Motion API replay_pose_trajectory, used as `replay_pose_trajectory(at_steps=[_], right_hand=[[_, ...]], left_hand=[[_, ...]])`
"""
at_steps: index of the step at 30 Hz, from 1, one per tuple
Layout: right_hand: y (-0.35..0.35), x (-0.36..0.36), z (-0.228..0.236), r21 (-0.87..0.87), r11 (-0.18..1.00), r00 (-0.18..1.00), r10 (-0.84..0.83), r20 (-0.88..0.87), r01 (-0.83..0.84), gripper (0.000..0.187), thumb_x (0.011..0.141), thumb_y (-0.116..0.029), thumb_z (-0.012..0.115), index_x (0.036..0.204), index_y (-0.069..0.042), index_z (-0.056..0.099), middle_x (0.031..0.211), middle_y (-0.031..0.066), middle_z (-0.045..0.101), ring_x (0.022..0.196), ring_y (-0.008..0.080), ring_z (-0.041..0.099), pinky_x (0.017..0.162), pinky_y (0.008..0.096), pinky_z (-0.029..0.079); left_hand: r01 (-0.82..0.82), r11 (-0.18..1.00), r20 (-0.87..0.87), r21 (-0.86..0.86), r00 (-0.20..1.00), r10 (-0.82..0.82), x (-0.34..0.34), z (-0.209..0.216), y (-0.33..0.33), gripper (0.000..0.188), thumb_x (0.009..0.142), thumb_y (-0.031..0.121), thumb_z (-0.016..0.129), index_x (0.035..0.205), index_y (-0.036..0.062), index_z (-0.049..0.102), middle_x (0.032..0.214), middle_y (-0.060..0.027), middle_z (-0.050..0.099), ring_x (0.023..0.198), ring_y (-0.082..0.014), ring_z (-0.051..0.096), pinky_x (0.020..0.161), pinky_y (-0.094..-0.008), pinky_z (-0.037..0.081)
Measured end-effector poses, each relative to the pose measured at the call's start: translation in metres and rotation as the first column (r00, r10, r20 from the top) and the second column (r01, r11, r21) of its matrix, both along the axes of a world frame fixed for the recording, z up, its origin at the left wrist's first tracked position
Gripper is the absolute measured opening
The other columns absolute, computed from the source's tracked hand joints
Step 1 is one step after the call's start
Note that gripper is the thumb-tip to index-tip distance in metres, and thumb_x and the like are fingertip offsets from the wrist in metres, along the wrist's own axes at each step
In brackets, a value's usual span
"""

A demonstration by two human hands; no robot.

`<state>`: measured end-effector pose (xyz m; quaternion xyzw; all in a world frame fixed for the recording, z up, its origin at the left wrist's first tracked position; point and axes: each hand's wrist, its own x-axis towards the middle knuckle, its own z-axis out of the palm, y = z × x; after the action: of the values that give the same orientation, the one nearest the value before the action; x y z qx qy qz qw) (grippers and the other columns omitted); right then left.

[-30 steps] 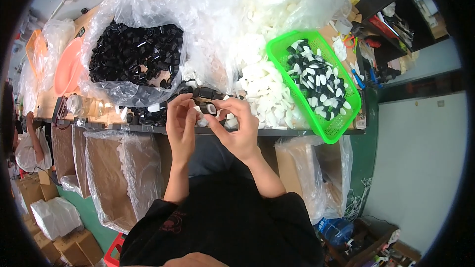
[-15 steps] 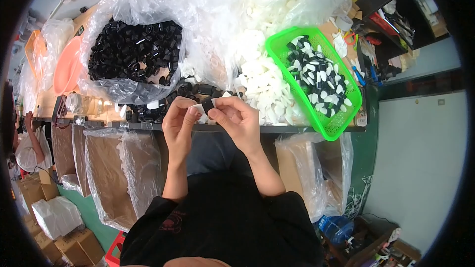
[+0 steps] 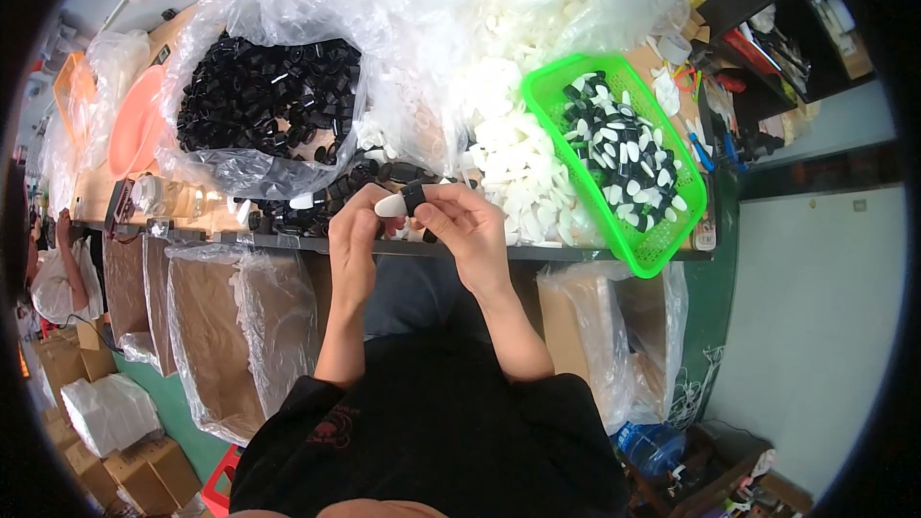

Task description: Assembling small black and white plastic components by hand.

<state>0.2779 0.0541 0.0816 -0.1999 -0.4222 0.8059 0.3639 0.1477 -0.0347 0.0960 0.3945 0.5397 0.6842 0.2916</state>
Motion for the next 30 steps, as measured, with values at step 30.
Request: replay_pose_trajectory(at_steps=[30], right_hand=[[-0.003,0.002,0.04,0.816,0.573,0.902,-0.391,0.183,0.083,0.023,0.08,0.004,0.075,0.1,-0.001,0.065,0.106,0.0121,0.071,0.09,0.0182,0.065,0.078,0.0275,0.053]], left_hand=[[0.011,0.998,-0.258,0.067,0.966,0.007,-0.007,-0.012,0.004,0.022,0.085,-0.001,0.07,0.106,-0.0026,0.069,0.103,-0.013,0.07,0.093,-0.0239,0.067,0.085,-0.0319,0.051]])
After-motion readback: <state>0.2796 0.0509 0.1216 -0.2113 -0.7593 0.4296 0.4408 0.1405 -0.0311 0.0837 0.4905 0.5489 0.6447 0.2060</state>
